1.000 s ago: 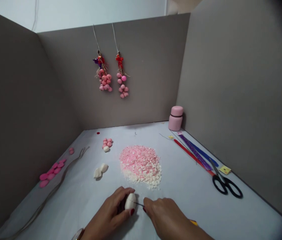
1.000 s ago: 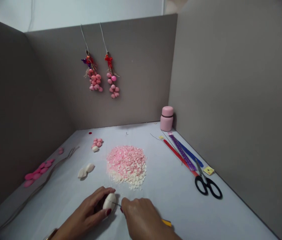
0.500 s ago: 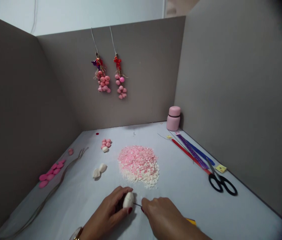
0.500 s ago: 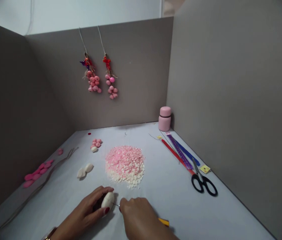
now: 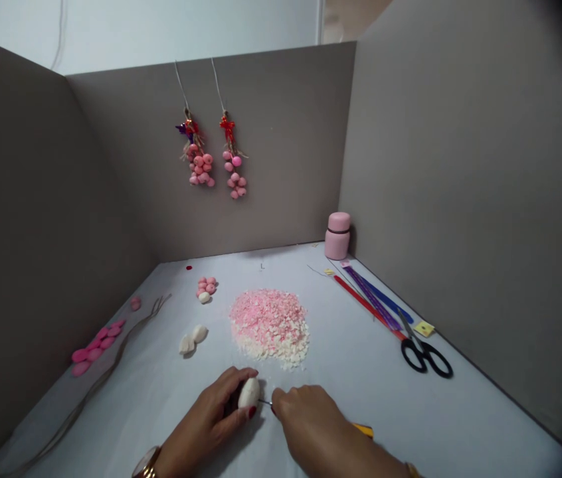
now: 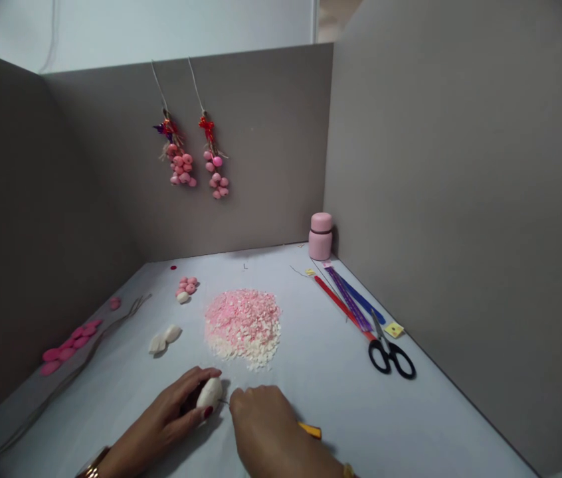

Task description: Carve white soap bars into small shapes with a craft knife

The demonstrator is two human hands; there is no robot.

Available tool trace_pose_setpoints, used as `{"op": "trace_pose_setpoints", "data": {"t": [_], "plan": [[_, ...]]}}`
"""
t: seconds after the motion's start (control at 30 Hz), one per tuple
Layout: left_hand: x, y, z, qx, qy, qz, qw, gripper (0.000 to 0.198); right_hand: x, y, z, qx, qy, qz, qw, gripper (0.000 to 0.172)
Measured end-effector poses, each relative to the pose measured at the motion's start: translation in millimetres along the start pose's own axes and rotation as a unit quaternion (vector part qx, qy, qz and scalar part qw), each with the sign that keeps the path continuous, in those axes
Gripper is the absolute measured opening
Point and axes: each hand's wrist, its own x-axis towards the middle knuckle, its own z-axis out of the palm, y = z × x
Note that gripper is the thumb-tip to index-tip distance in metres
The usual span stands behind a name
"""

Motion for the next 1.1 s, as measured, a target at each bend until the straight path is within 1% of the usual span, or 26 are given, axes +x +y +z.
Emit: {"op": "trace_pose_setpoints", "data": {"t": [0.3, 0.63, 0.77, 0.87, 0.97, 1.1], "plan": [[0, -2, 2.3, -0.002, 0.008, 0.018, 1.000, 0.036, -1, -4, -12, -0.010, -0.017, -0.006, 1.000, 0.031], [0, 1, 1.2, -0.002, 0.014, 0.021, 1.000, 0.034, 3, -10, -13, -0.036, -0.034, -0.006, 0.999, 0.027], [1, 1, 2.2, -0.001, 0.011, 0.034, 0.999, 0.033, 2, -14, -17, -0.044, -0.041, 0.011, 0.998, 0.027], [2, 1, 2.9, 0.000, 0.016, 0.043, 0.999, 0.033, -1, -15, -17, -0.045, -0.036, 0.010, 0.998, 0.028], [1, 3, 2.8, 0.001, 0.018, 0.039, 0.999, 0.033, -2, -15, -17, -0.046, -0.036, 0.012, 0.998, 0.028], [0, 4, 1.4, -0.006, 0.028, 0.017, 0.999, 0.034, -1, -15, -18, -0.045, -0.040, 0.018, 0.998, 0.030]]}}
